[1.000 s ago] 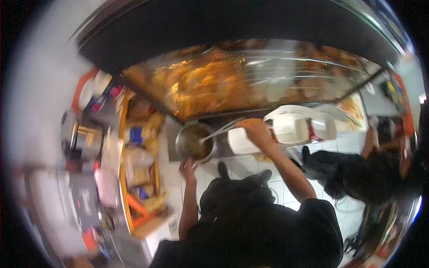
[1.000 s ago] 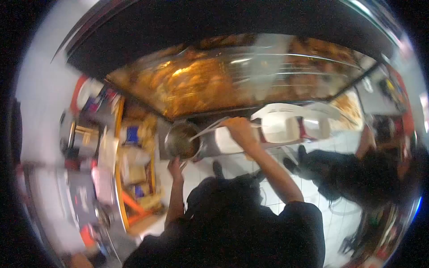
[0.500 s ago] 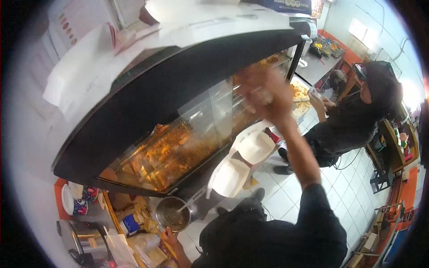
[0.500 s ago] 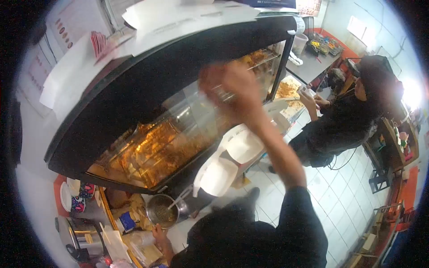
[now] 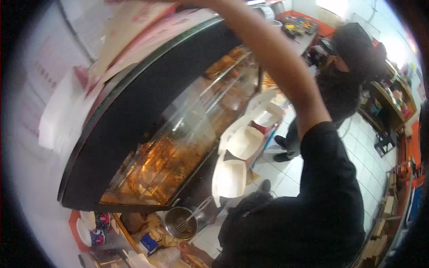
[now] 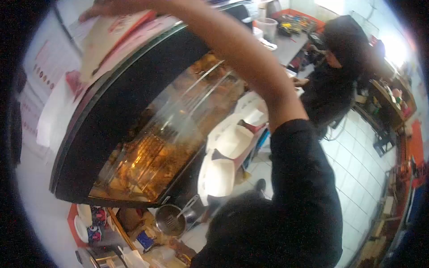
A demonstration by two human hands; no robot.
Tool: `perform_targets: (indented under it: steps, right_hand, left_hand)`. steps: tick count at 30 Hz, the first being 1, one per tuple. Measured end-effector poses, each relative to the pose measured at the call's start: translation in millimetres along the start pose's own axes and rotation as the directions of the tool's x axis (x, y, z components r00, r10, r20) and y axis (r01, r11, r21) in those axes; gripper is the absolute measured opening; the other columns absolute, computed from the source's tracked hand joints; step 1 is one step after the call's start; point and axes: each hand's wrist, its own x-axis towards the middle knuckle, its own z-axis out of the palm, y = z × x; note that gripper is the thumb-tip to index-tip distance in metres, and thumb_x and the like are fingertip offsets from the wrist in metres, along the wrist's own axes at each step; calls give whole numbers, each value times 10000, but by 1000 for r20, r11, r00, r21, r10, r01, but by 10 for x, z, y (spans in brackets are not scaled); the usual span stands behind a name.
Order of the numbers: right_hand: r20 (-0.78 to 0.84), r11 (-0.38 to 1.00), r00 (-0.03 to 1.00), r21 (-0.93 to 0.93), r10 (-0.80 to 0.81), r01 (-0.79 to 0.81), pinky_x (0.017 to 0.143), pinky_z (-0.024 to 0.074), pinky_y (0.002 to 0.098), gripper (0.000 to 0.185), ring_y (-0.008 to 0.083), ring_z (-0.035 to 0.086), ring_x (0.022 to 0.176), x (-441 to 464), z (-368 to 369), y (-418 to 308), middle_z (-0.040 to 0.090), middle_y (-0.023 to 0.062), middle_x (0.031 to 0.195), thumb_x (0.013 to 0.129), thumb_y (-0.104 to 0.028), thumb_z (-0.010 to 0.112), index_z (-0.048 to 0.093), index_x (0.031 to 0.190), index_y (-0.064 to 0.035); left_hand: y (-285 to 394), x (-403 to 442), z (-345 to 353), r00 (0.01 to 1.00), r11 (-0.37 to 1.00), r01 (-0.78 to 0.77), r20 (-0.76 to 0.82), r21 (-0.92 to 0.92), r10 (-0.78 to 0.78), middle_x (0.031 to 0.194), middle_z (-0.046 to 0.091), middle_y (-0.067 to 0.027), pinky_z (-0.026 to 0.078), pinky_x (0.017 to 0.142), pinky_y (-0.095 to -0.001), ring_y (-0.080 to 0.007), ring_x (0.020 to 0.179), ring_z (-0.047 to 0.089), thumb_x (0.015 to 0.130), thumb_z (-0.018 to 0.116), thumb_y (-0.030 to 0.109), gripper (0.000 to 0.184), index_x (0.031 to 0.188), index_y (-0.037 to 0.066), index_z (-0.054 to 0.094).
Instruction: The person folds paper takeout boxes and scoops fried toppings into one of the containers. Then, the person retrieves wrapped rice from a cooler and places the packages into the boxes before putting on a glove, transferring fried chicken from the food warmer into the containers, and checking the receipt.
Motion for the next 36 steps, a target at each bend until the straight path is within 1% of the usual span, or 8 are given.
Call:
perform_targets:
  steps: [3, 7, 10, 14, 17, 19, 23, 36]
  right_hand:
    - [-298, 638, 577, -511, -760, 576, 798, 503, 311, 202, 185, 648, 901, -284, 498, 461, 692, 22, 918, 850, -284, 643, 691, 1013, -173]
    - [-361, 720, 730, -646, -580, 253, 798, 498, 338, 171, 190, 627, 972, -489, 549, 475, 663, 23, 1077, 862, -242, 622, 662, 1014, -173]
    - [-278, 760, 852, -620, -444, 193, 850, 500, 389, 140, 241, 584, 1085, -293, 245, 523, 586, 131, 1225, 872, -201, 613, 592, 962, -96]
    - [-743, 782, 255, -555, -619, 282, 787, 387, 391, 105, 284, 523, 805, -357, -127, 44, 556, 127, 837, 889, -123, 540, 588, 870, -31]
    - [-861, 839, 208, -352, -464, 415, 747, 434, 376, 140, 256, 537, 810, -550, -328, -65, 538, 119, 856, 790, 75, 512, 549, 886, -20]
    - [-911, 871, 232, -212, -340, 442, 766, 441, 386, 100, 272, 534, 852, -928, -399, -174, 523, 146, 909, 798, 40, 529, 544, 876, -21]
    - [-921, 902, 388, 200, 40, 382, 805, 455, 406, 52, 305, 529, 935, -2250, -538, -309, 493, 201, 1013, 814, -30, 562, 534, 857, -22]
    - [-189, 249, 696, 968, 693, 15, 889, 513, 446, 281, 396, 512, 1171, -5385, -419, -177, 404, 334, 1318, 829, -256, 688, 523, 820, -29]
  left_hand:
    - [190, -99, 24, 930, 940, -272, -193, 207, 312, 1003, 567, -125, 537, 703, -370, -214, 868, 576, 934, 560, 300, 329, 1019, -16, 528]
    - [657, -299, 70, 633, 673, -663, -235, 327, 738, 1014, 577, -137, 525, 721, -379, -228, 864, 581, 935, 560, 290, 319, 1011, -18, 532]
    - [1309, -560, 173, 561, 553, -828, 181, 93, 808, 971, 613, -152, 500, 742, -393, -266, 791, 602, 935, 554, 249, 272, 960, -22, 565]
    - [1202, -1136, 723, 246, 780, -468, 787, -415, 566, 927, 666, -154, 498, 725, -374, -284, 815, 631, 864, 635, 235, 271, 943, -24, 638]
    - [1252, -1478, 1216, -127, 856, -420, 953, -302, 274, 1048, 648, -183, 496, 768, -374, -286, 877, 634, 825, 678, 288, 440, 1109, -39, 598]
    - [1097, -1552, 1436, -50, 868, -495, 999, -37, 14, 1150, 591, -220, 486, 819, -374, -311, 936, 616, 812, 690, 323, 614, 1256, -50, 486]
    - [890, -1407, 1716, 137, 702, -707, 959, -81, 249, 1397, 346, -303, 360, 1021, -390, -374, 1279, 391, 853, 640, 313, 681, 1357, -53, 365]
    - [2077, -2628, 1083, 475, 935, -241, 809, -259, 347, 1103, 624, -171, 459, 878, -394, -317, 990, 605, 845, 666, 273, 439, 1129, -52, 582]
